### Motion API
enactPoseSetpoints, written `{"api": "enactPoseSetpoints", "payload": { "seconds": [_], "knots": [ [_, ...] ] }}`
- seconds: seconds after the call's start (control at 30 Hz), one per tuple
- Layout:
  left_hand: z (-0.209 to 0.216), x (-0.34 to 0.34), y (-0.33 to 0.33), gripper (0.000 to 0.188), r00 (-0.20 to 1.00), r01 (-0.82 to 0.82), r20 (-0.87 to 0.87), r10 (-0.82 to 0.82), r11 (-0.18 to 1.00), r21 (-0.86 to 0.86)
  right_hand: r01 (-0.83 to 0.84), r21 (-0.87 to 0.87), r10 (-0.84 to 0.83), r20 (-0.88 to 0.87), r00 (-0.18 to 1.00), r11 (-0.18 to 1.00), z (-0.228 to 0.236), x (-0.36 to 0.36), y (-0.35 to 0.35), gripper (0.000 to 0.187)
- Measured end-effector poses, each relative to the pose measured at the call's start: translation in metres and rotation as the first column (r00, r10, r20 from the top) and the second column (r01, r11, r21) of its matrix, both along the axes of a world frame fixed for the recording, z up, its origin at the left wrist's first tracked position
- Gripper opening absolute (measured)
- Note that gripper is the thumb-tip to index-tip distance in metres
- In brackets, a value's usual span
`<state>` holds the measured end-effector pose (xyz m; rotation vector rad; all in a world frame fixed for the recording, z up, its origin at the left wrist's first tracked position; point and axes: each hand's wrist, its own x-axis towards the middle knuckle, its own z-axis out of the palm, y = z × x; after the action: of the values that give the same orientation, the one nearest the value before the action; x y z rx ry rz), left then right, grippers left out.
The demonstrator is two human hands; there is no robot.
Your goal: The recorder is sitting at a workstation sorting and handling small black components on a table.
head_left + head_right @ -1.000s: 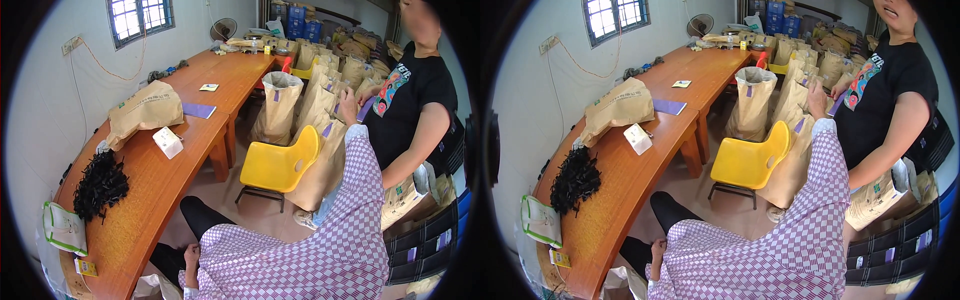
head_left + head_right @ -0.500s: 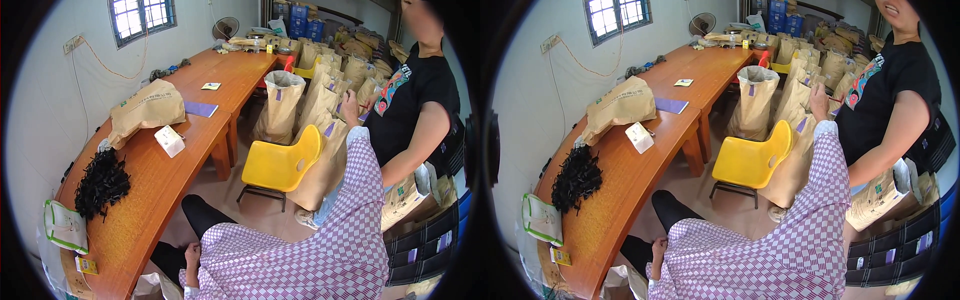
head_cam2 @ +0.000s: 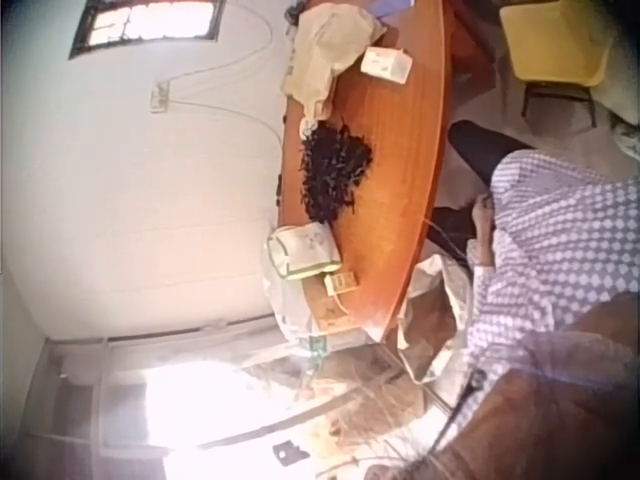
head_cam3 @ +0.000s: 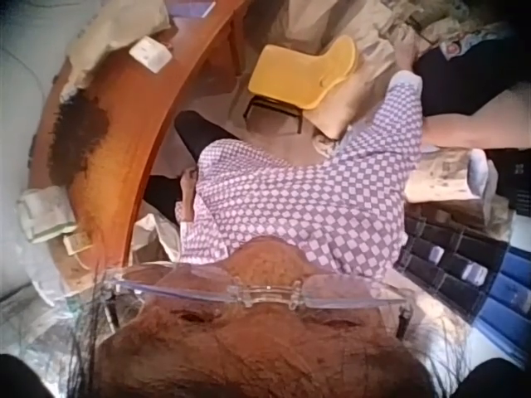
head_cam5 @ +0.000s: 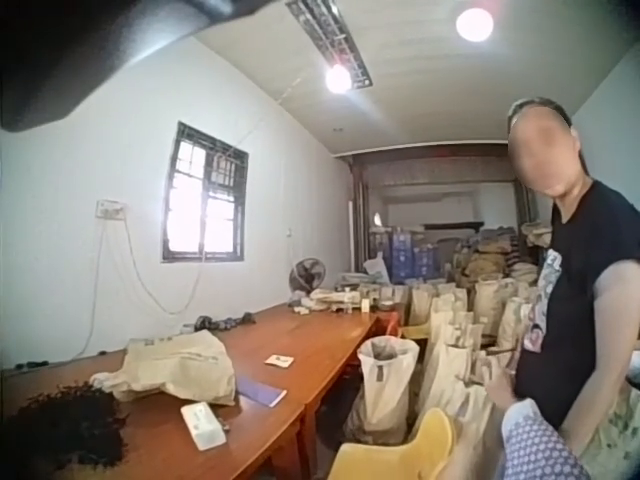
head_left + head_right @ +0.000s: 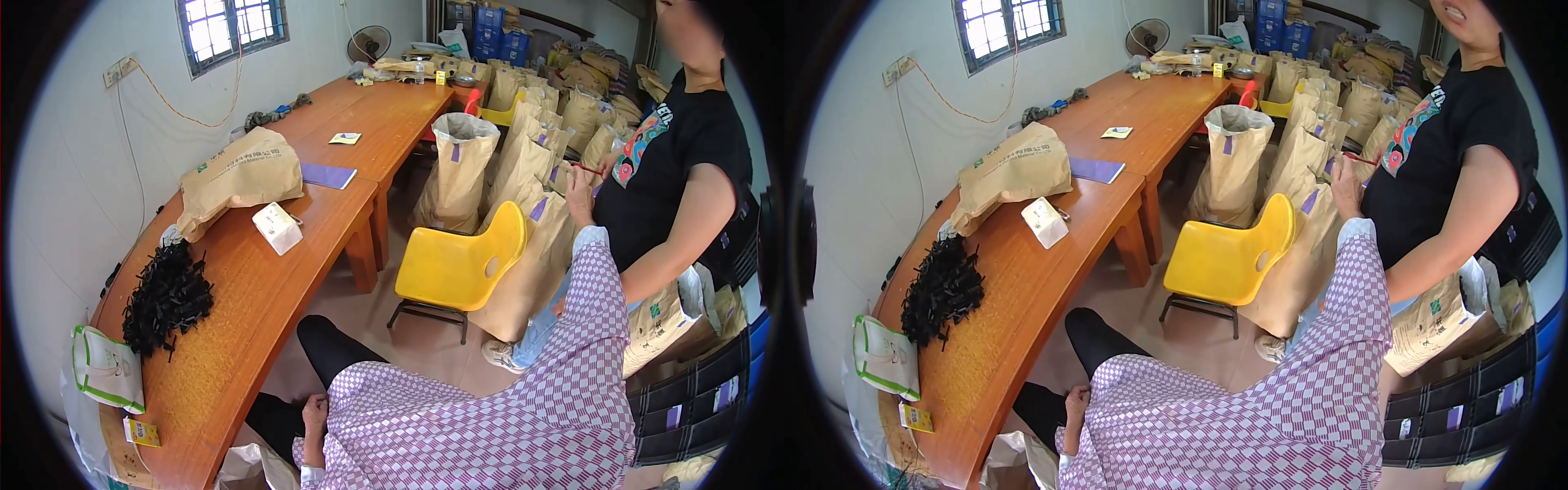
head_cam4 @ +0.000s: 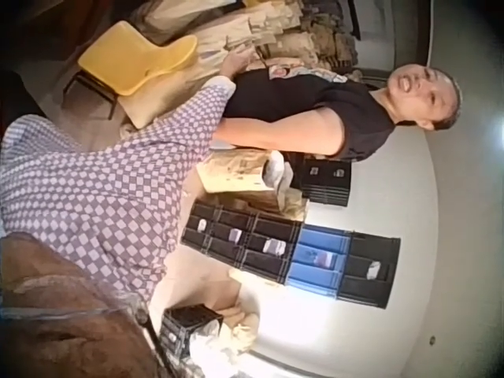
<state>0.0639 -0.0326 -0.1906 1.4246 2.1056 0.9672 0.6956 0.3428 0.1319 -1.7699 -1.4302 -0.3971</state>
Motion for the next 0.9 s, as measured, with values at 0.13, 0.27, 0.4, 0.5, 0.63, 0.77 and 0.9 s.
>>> {"api": "enactPoseSetpoints", "payload": {
  "seconds": [0.13,0.27,0.4,0.5,0.63,0.77,0.9],
  "knots": [
    [0.001,0.0,-0.001,0.016,1.0,0.009,0.026,-0.01,1.0,0.022,-0.003,0.115,0.013,-0.082,0.997,0.993,-0.018,0.02,0.011,0.04],
    [0.007,0.003,0.001,0.016,1.0,-0.001,0.011,0.001,1.0,-0.014,0.041,0.149,-0.032,-0.062,0.998,0.988,-0.021,0.027,0.017,0.042],
    [0.007,0.002,-0.003,0.016,1.0,-0.012,0.006,0.012,1.0,-0.003,0.039,0.02,-0.034,-0.199,0.979,0.999,0.0,-0.011,0.002,0.041],
    [0.006,0.003,0.0,0.015,1.0,0.005,0.005,-0.005,1.0,0.016,0.024,-0.057,-0.033,-0.164,0.986,0.998,-0.001,0.0,0.003,0.038],
    [0.007,0.003,-0.001,0.015,1.0,0.0,0.004,0.0,1.0,0.018,0.011,0.011,-0.01,-0.117,0.993,1.0,-0.013,0.006,0.013,0.036],
    [0.004,0.003,0.0,0.015,1.0,0.008,0.009,-0.008,1.0,0.021,0.092,0.072,-0.093,0.0,0.996,0.993,-0.02,0.033,0.03,0.029],
    [-0.002,-0.001,-0.001,0.016,1.0,0.017,0.017,-0.017,1.0,0.012,0.049,0.161,-0.049,-0.002,0.999,0.986,0.001,0.031,0.045,0.024]
  ]
}}
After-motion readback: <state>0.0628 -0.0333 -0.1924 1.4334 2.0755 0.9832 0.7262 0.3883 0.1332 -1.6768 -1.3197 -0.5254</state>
